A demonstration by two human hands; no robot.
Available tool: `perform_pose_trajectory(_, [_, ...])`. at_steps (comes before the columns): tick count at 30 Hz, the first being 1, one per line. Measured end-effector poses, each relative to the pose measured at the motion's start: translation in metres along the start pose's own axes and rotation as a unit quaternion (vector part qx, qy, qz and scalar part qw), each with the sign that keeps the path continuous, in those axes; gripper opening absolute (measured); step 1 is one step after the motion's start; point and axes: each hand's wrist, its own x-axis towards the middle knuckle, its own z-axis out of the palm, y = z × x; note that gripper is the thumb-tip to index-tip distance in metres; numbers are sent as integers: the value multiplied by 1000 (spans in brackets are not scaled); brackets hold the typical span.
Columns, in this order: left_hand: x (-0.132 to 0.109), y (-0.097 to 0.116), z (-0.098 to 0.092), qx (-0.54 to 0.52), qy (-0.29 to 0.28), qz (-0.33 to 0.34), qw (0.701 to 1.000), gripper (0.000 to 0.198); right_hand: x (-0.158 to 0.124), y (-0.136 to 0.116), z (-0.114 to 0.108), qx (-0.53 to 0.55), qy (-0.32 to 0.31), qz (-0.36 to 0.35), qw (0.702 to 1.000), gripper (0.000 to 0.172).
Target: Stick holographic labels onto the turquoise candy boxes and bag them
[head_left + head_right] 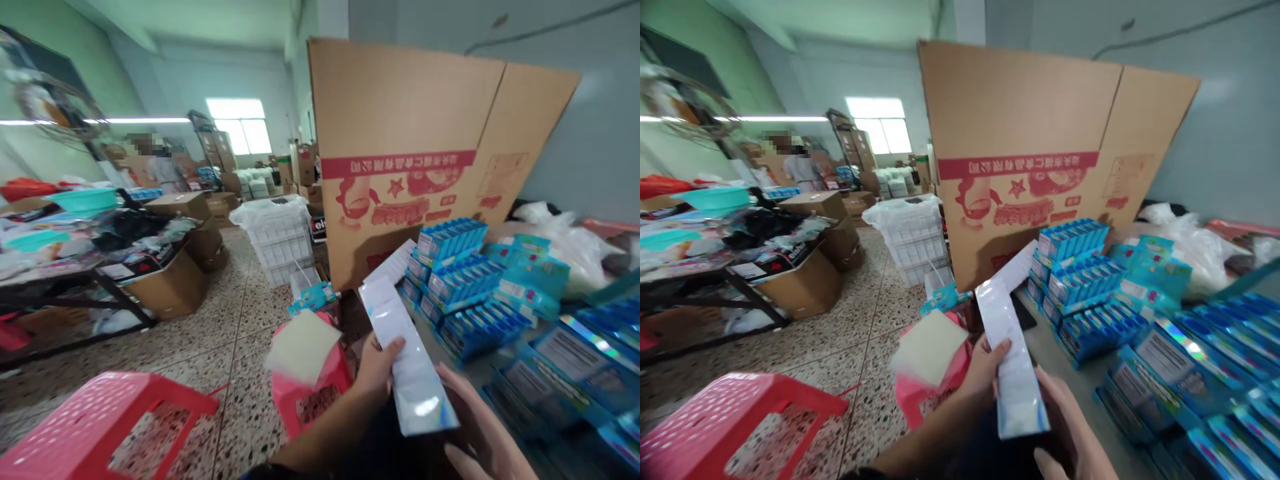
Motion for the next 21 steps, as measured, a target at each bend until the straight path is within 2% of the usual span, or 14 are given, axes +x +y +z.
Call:
perform_pose_trajectory(2, [0, 8, 4, 47, -2, 22, 999, 59, 1, -10, 5, 84, 6, 41, 996, 71])
perform_pose_trajectory(4, [1, 10, 8, 86, -19, 36, 995, 58, 5, -15, 11, 126, 57, 84, 987, 71])
perform_pose_trajectory(6, [5, 9, 11, 145, -29, 53, 988, 57, 9, -13, 13, 75, 131, 118, 982, 52])
perform_pose_trajectory(7, [9, 8, 10, 176, -26, 78, 981, 57, 11, -10, 11, 38, 149, 132, 979, 43])
perform_pose_trajectory(8, [14, 7, 9, 195, -11, 119, 974, 62, 11, -7, 7, 8, 159, 140, 977, 38])
perform_pose_trajectory(11, [31, 9, -5, 259, 29, 236, 936, 96, 4, -1, -8, -50, 163, 154, 973, 32])
perform_pose_trajectory(13, [40, 15, -18, 367, 37, 325, 871, 98, -2, 0, -16, -76, 167, 164, 969, 30])
perform_pose_trajectory(15, [41, 21, -25, 461, -21, 420, 781, 79, -7, 0, -22, -95, 174, 181, 963, 29])
perform_pose_trajectory(18, [29, 25, -18, 499, -223, 514, 661, 51, -7, 0, -24, -86, 198, 205, 955, 31])
perform_pose_trajectory(20, [16, 22, -3, 504, -342, 522, 597, 48, -4, -1, -24, -60, 207, 206, 954, 32])
perform_pose_trajectory(21, [11, 18, 5, 513, -379, 514, 573, 50, -2, -2, -23, -45, 197, 204, 958, 32])
